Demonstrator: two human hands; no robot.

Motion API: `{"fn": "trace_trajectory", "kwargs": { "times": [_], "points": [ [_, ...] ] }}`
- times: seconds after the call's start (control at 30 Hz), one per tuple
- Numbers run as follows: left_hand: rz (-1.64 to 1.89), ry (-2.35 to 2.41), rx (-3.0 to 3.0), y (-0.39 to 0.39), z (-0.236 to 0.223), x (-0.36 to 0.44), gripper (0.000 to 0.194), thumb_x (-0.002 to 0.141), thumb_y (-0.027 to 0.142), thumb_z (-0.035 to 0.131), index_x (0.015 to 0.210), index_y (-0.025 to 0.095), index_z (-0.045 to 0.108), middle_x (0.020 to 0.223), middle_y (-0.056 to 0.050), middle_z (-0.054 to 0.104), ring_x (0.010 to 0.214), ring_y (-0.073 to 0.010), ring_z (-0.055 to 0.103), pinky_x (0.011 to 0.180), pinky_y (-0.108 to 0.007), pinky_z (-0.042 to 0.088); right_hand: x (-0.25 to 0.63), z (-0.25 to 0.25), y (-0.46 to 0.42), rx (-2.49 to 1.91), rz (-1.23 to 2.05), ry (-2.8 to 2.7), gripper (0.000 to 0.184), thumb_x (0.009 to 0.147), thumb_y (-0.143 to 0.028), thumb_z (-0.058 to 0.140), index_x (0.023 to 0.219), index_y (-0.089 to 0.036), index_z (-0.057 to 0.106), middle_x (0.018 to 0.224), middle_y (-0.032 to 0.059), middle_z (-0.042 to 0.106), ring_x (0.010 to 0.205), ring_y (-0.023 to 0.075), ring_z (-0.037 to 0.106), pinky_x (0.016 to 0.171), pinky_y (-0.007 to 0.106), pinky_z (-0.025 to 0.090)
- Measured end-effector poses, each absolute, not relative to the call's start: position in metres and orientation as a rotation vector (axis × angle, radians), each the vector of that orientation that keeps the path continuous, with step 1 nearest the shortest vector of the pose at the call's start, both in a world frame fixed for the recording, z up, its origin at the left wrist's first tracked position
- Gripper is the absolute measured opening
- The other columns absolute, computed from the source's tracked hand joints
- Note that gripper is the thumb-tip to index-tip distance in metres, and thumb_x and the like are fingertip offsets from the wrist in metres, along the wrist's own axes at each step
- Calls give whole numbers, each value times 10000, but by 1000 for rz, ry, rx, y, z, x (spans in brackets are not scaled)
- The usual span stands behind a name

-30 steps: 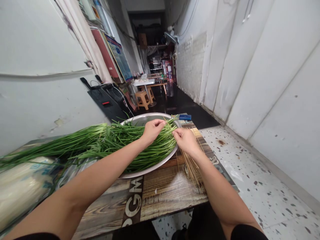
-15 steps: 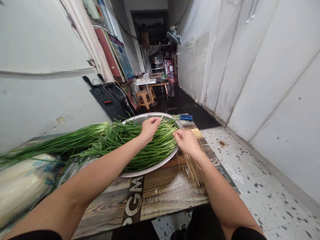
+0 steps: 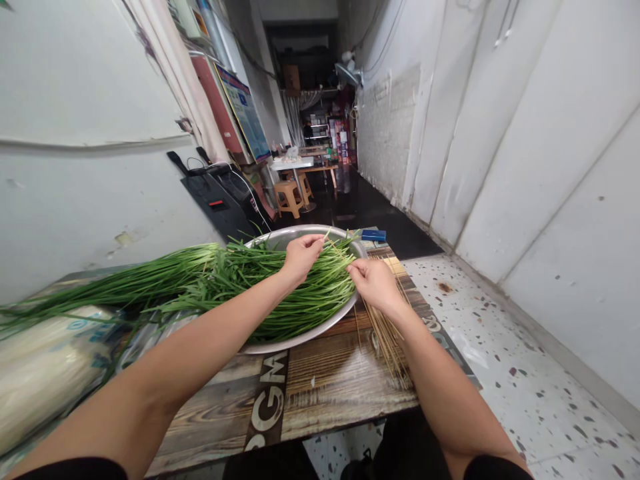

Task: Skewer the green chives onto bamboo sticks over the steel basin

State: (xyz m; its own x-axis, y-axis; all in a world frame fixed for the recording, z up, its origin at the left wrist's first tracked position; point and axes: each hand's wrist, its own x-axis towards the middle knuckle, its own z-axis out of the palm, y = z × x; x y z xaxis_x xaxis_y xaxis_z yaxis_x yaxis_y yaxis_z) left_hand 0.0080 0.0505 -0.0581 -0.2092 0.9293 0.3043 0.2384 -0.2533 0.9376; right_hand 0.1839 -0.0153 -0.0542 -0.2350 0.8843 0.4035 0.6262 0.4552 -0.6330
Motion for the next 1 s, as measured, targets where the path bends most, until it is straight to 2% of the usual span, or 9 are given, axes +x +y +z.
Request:
{"fn": "trace_trajectory", "kwargs": {
  "times": [0.2, 0.87, 1.0],
  "points": [
    [1516, 1406, 1471, 51, -59, 7, 278, 710, 259, 594, 913, 113, 716, 707, -34, 681, 614, -116, 558, 628, -231, 429, 184, -55, -14, -1246, 452, -1960, 330, 832, -332, 437, 558, -171, 528, 496, -25, 470, 500, 102, 419, 523, 220, 280],
    [1489, 1405, 1575, 51, -61, 6, 258, 724, 233, 603, 920, 119, 726, 861, -68, 728, 784, -167, 648, 778, -285, 485, 185, -56, -14, -1274, 456, -1937, 316, 824, -318, 439, 574, -168, 561, 500, -23, 487, 511, 108, 444, 537, 221, 303],
    [1445, 1364, 1651, 48, -62, 7, 245, 729, 220, 603, 915, 124, 729, 899, -75, 729, 821, -176, 657, 812, -292, 486, 185, -59, -12, -1283, 467, -1900, 307, 818, -309, 439, 602, -162, 599, 540, -6, 548, 546, 120, 489, 561, 224, 327]
  ]
}}
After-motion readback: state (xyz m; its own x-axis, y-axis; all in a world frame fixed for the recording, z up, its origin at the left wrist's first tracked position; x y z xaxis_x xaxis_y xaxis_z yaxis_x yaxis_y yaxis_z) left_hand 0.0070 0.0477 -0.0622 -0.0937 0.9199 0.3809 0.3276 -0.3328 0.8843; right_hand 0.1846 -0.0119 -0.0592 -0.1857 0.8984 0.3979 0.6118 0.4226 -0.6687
